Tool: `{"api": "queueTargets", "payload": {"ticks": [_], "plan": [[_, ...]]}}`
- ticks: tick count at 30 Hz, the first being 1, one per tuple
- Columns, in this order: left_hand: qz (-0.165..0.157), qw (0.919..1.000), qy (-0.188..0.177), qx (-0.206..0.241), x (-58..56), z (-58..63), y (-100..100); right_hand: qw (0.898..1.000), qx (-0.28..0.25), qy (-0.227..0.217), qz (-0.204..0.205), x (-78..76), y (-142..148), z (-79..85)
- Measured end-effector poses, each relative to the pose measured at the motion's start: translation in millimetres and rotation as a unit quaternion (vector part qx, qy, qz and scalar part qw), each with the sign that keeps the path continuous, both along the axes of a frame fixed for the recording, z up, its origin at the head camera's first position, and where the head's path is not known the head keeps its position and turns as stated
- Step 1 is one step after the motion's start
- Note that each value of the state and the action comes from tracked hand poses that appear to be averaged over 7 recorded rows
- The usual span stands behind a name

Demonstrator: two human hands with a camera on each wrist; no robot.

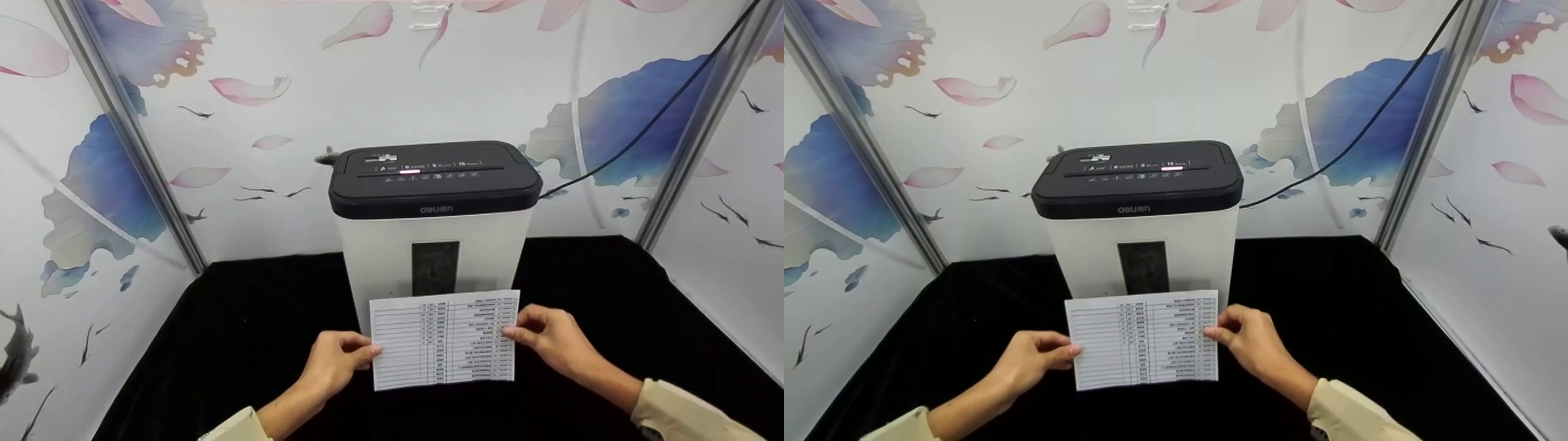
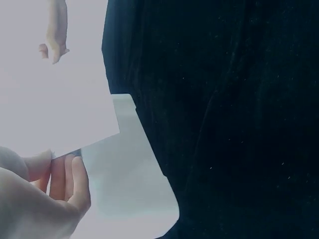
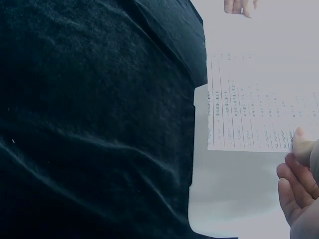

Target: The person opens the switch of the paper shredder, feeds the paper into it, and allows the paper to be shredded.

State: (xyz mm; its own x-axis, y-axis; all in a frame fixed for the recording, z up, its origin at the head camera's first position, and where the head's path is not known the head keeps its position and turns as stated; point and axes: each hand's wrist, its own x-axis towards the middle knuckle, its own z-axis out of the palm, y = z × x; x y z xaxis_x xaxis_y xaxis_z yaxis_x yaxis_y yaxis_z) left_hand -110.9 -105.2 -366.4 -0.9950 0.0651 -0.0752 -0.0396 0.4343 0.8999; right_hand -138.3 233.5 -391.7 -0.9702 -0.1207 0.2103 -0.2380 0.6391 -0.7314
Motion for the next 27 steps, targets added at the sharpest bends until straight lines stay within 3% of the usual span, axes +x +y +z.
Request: {"api": "queueTargets", "payload": {"ticks": [8,15,19,27], "plan": [[0.006,0.9990,0.044,0.000,-8.1,18.7,3.1,0.999,-0.007,0.030,0.018,-12.6,6.3,21.8],[0.010,0.9985,0.053,0.008,-18.1,39.0,3.9,0.998,-0.007,0.060,0.030,-22.3,7.8,46.7],[0.025,0.9981,0.054,-0.015,-23.9,53.0,3.7,0.996,0.003,0.077,0.035,-27.7,6.8,61.6],[0.049,0.9964,0.069,-0.008,-38.0,84.3,2.2,0.994,0.019,0.103,0.042,-35.5,3.4,97.4]]}}
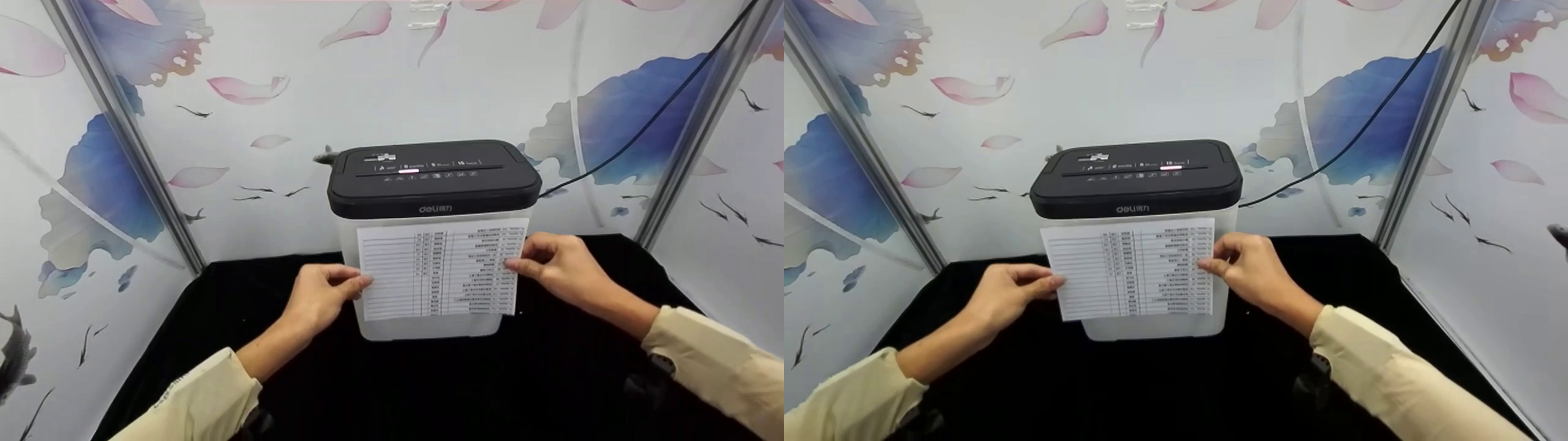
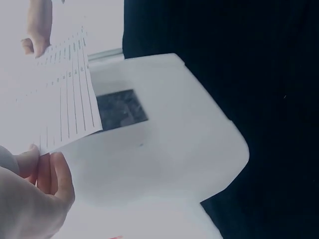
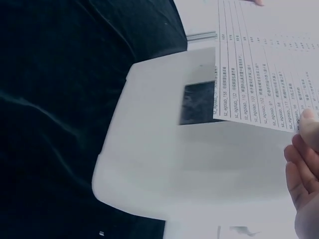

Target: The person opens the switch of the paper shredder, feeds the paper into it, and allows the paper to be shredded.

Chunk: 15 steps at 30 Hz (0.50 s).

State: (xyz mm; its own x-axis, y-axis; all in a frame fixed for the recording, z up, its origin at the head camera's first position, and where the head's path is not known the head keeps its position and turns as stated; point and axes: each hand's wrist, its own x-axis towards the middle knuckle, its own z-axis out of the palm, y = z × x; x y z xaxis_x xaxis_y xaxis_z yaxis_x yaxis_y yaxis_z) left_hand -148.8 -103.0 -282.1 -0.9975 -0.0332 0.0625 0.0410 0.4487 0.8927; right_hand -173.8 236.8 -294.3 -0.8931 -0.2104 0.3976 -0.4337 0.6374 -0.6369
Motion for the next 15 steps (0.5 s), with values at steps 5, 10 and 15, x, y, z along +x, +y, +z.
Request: {"api": "queueTargets", "payload": {"ticks": [5,10,15], "plan": [[-0.004,0.9999,-0.009,-0.002,-4.8,15.8,-0.7,1.000,0.006,0.018,0.003,-5.1,-0.5,19.2],[-0.019,0.9997,-0.012,-0.012,-11.1,32.1,-1.6,0.999,0.002,0.041,0.002,-13.1,0.8,34.5],[-0.041,0.9990,-0.015,-0.013,-18.4,51.9,-3.2,0.999,-0.002,0.041,-0.001,-20.7,1.7,50.7]]}}
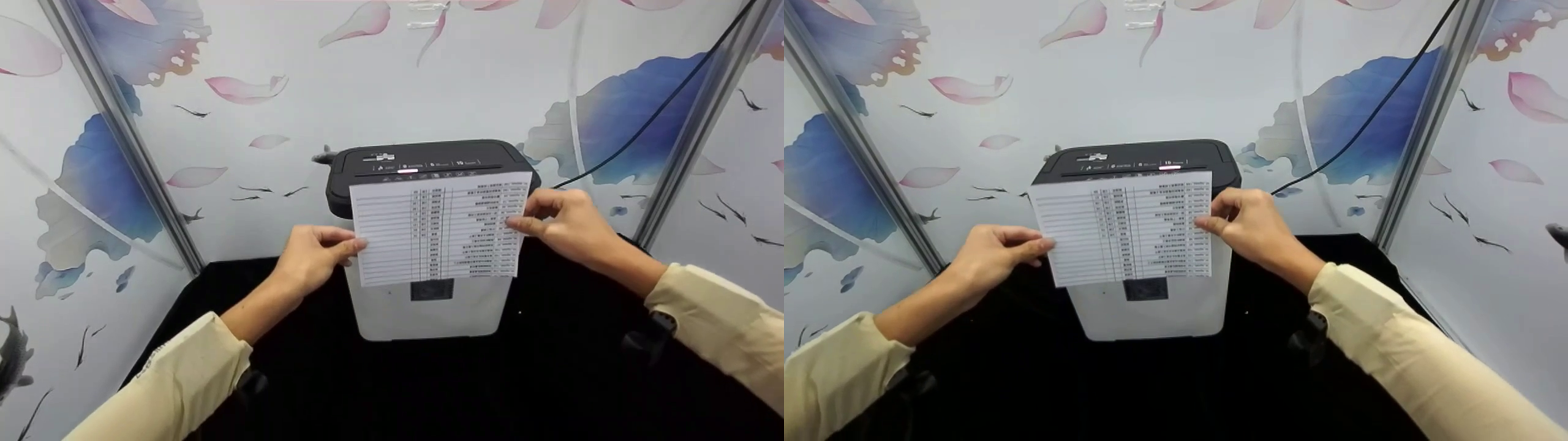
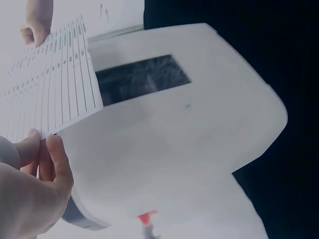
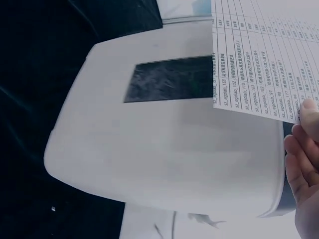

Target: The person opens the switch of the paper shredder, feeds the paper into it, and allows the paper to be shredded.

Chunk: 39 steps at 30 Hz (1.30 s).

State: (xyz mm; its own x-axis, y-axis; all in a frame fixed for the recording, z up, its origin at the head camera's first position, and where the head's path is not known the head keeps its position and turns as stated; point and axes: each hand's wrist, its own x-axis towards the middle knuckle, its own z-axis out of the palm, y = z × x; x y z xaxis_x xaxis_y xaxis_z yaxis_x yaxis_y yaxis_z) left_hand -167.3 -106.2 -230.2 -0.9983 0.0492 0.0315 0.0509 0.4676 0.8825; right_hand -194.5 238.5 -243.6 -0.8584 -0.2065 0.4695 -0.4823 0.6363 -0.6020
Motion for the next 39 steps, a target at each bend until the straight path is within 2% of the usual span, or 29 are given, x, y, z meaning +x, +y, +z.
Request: {"api": "queueTargets", "payload": {"ticks": [5,12,17,24,31,35,39], "plan": [[-0.001,0.9996,0.026,-0.011,-7.2,19.6,-1.1,1.000,-0.016,0.005,-0.007,-8.2,-3.2,18.4],[0.018,0.9975,0.067,-0.014,-17.5,47.8,-3.4,0.998,-0.043,0.028,-0.035,-20.9,-12.9,50.4],[0.031,0.9954,0.090,-0.008,-28.2,60.8,-5.3,0.997,-0.051,0.030,-0.048,-30.1,-17.7,70.5],[0.066,0.9925,0.101,0.023,-45.2,69.7,-3.0,0.997,-0.045,0.011,-0.062,-45.3,-21.9,85.3],[0.074,0.9870,0.126,0.066,-64.5,77.3,6.1,0.993,-0.061,-0.042,-0.095,-57.3,-19.6,97.8],[0.078,0.9848,0.126,0.090,-74.3,77.8,12.3,0.989,-0.069,-0.062,-0.118,-62.7,-18.8,101.6],[0.088,0.9848,0.125,0.083,-81.2,75.7,15.0,0.987,-0.067,-0.068,-0.126,-67.7,-19.8,102.0]]}}
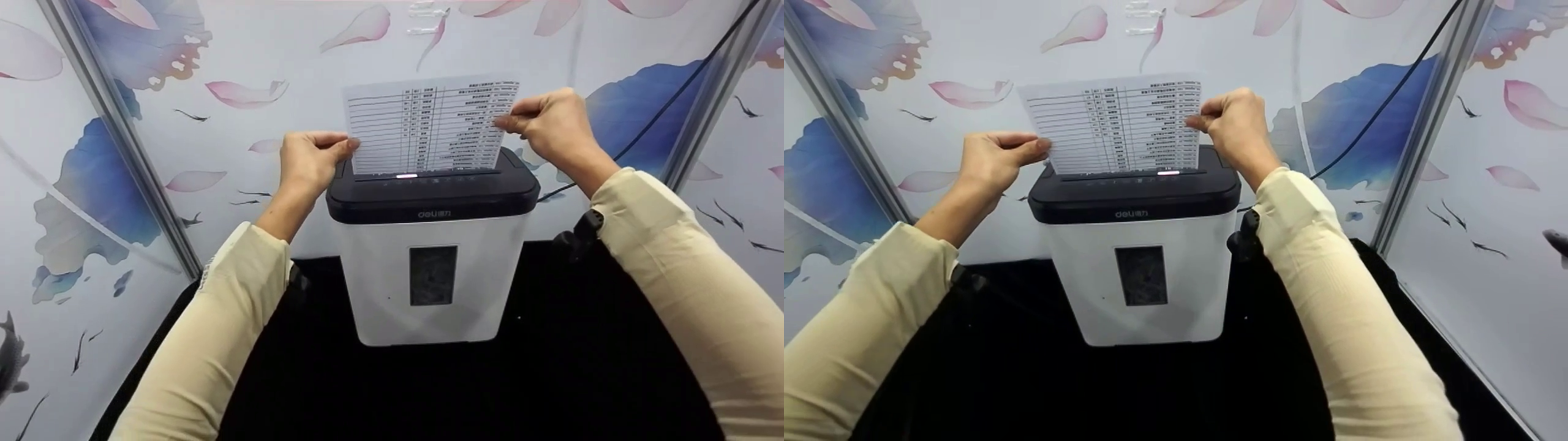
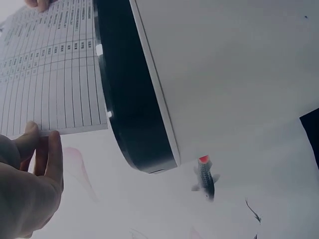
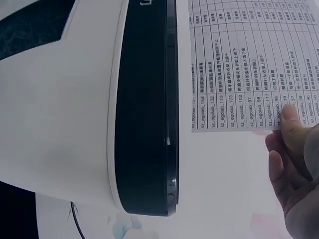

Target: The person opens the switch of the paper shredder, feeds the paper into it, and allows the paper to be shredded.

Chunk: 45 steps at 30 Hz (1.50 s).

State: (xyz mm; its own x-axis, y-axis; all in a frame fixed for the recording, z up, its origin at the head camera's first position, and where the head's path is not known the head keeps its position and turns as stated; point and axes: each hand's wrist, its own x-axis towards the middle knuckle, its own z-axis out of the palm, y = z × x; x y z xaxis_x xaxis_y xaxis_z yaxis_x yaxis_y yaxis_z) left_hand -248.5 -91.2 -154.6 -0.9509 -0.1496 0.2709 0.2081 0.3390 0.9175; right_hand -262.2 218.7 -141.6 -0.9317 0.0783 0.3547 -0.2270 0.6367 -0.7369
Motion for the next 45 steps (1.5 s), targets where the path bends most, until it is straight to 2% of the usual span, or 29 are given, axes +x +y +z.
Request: {"api": "queueTargets", "payload": {"ticks": [9,18,22,30,37,42,45], "plan": [[0.025,0.9991,0.006,-0.033,-9.2,-7.7,2.1,1.000,0.020,0.012,0.005,-7.3,-1.5,-6.0],[0.011,0.9999,-0.007,-0.009,-13.8,-16.2,7.6,1.000,0.030,0.002,-0.002,-10.2,3.3,-10.1],[0.013,0.9998,-0.009,-0.014,-14.8,-19.7,7.3,0.999,0.031,-0.009,0.003,-12.0,2.8,-13.4],[0.020,0.9955,-0.028,-0.088,-14.2,-20.6,5.4,0.998,0.061,-0.018,0.013,-12.8,1.6,-22.8],[0.034,0.9971,0.040,-0.055,-16.3,-12.1,3.6,0.997,0.055,-0.040,0.022,-14.1,0.7,-27.8],[0.046,0.9945,0.062,-0.071,-15.4,-13.8,4.5,0.997,0.068,-0.042,0.016,-13.9,0.4,-30.6],[0.053,0.9927,0.067,-0.085,-15.3,-16.5,4.5,0.997,0.069,-0.023,0.007,-13.3,-1.1,-31.5]]}}
